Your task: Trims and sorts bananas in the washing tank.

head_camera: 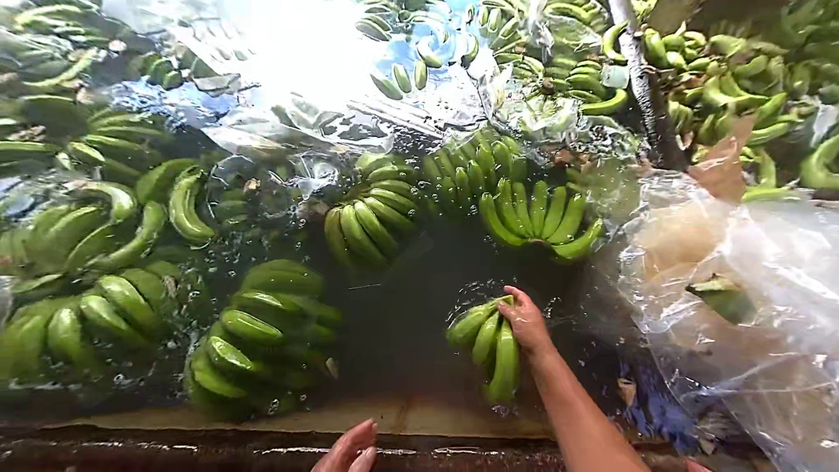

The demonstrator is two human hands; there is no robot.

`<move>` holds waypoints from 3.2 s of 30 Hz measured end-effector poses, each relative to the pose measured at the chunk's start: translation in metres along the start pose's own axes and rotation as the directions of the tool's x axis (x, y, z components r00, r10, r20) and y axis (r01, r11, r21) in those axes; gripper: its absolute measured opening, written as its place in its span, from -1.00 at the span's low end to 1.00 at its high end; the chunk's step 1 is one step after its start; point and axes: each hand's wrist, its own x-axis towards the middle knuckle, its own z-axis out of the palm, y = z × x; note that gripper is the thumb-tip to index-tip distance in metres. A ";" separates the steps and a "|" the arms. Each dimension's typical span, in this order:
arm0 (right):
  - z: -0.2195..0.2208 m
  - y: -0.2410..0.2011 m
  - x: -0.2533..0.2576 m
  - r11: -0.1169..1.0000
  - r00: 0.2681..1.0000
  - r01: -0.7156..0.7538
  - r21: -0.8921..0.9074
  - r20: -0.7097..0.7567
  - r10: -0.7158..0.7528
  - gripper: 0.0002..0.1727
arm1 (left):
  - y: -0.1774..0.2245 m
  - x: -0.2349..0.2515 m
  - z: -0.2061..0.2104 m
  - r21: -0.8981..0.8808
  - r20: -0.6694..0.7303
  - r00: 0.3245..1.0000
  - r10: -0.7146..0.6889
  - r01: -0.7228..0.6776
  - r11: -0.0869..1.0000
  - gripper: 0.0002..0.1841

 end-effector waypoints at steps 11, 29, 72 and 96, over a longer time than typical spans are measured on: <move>0.034 0.025 -0.078 0.579 0.994 0.065 0.813 -0.101 0.030 -0.45 | 0.085 0.139 0.040 -0.618 0.336 0.911 -0.237 0.404 0.674 -0.20; 0.084 0.010 -0.103 0.808 0.745 0.481 -0.339 0.644 -0.174 -0.61 | 0.047 0.199 -0.013 0.434 -0.001 0.943 0.332 -0.299 0.850 0.26; -0.053 0.113 -0.215 0.485 0.922 0.152 -0.861 0.300 0.243 -0.59 | 0.003 0.170 0.103 -0.450 -0.213 0.689 -0.693 0.560 0.695 -0.38; 0.124 -0.009 -0.026 0.998 0.980 -0.021 -0.054 0.196 0.032 -0.38 | 0.067 0.182 -0.009 0.863 0.224 0.972 0.067 -0.230 0.450 -0.25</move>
